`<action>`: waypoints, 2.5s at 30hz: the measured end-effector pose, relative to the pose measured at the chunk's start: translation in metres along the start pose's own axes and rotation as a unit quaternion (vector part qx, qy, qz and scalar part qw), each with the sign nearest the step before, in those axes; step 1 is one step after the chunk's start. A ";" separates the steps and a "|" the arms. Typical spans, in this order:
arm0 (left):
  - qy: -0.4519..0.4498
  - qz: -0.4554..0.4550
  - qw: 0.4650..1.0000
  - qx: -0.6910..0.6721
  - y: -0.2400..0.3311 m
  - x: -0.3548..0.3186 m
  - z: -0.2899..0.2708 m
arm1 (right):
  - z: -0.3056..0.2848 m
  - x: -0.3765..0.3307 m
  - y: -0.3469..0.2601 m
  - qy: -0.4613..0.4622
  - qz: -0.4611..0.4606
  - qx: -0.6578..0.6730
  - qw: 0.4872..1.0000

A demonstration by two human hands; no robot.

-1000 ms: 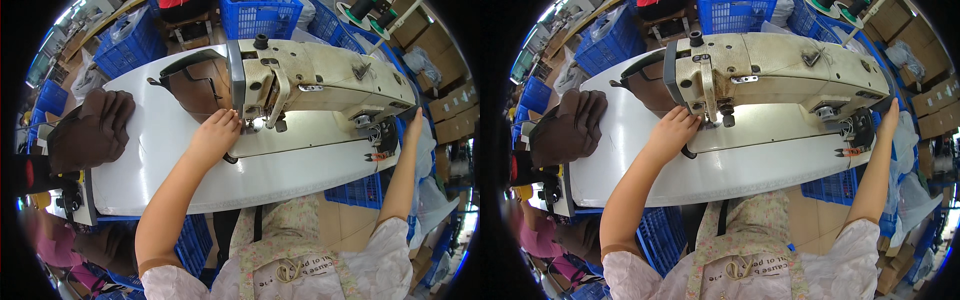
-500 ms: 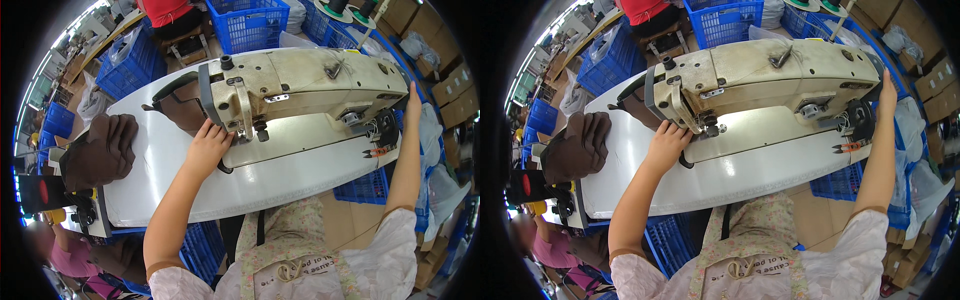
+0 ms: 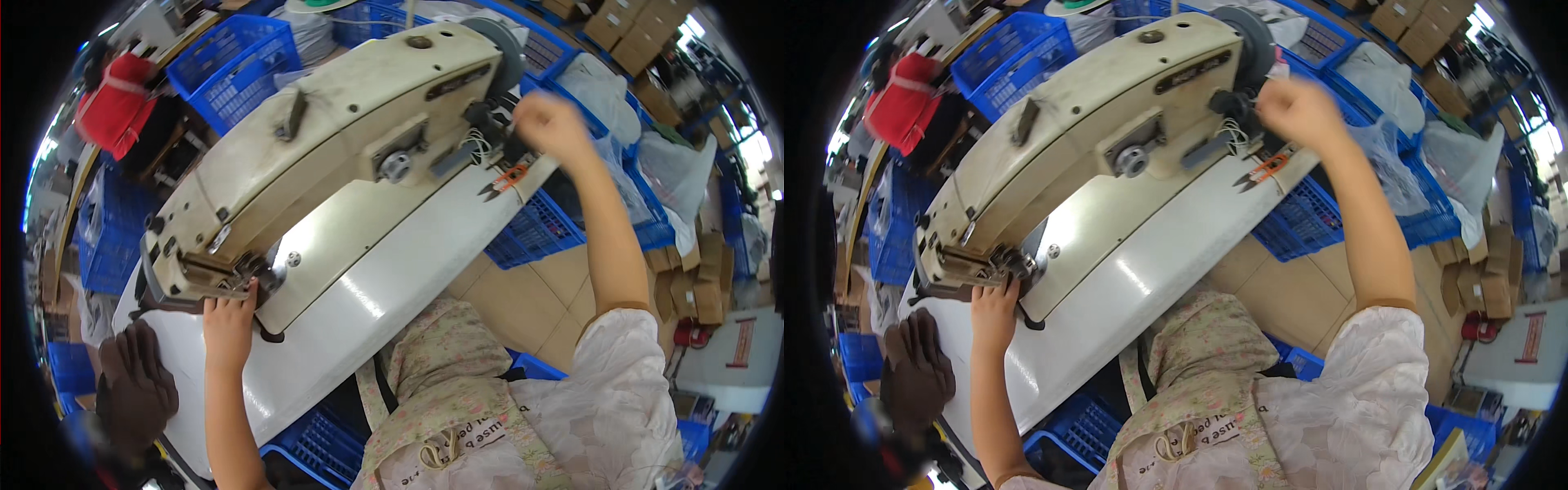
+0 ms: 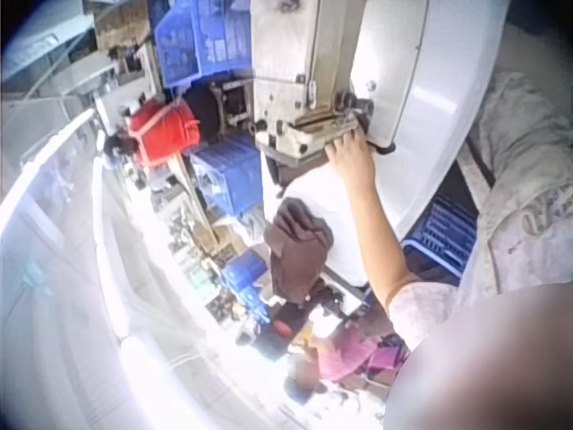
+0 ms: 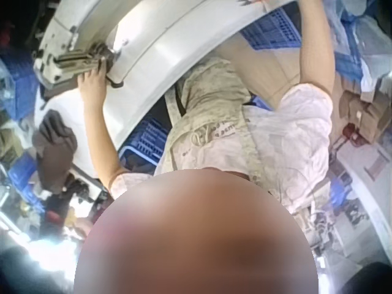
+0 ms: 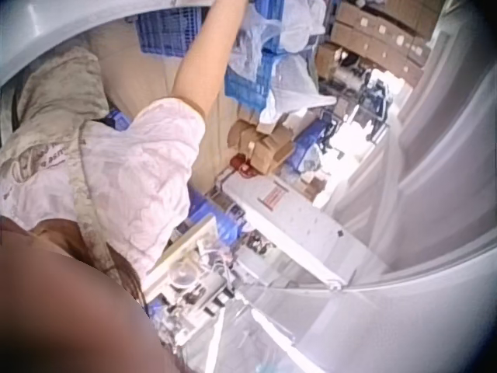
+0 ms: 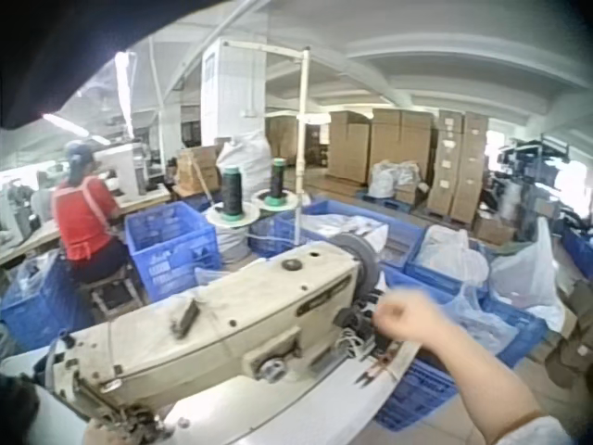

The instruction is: Sewing leather components together using an industrial sewing machine to form a shoe upper.

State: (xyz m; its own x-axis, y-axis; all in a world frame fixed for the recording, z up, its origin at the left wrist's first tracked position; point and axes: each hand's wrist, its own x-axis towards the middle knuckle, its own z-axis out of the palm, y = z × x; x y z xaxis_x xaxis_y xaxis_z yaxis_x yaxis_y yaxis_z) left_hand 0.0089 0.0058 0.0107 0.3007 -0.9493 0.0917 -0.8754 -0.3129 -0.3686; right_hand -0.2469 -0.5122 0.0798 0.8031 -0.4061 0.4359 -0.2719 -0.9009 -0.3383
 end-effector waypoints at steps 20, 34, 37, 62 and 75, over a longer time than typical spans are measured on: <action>-0.098 -0.021 0.989 0.107 0.022 0.007 -0.003 | 0.091 -0.106 -0.107 -0.127 -0.053 0.190 0.972; 0.108 -0.083 0.977 0.161 0.045 0.008 -0.001 | 0.174 -0.089 -0.396 -0.006 -0.095 0.472 0.876; -0.057 -0.101 0.993 0.029 0.045 0.017 0.004 | 0.188 -0.077 -0.400 0.024 -0.109 0.490 0.864; -0.084 -0.116 0.989 -0.027 0.046 0.013 0.005 | 0.194 -0.061 -0.392 0.053 -0.241 0.548 0.799; -0.096 -0.127 0.986 -0.043 0.046 0.011 0.005 | 0.195 -0.061 -0.403 0.025 -0.092 0.648 0.756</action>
State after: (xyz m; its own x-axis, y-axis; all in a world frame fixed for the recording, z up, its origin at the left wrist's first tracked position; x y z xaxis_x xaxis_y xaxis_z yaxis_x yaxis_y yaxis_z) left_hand -0.0260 -0.0183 -0.0094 0.5733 -0.8193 -0.0082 -0.7889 -0.5492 -0.2757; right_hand -0.0826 -0.0946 0.0273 0.7346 -0.3267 0.5947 0.6151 -0.0492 -0.7869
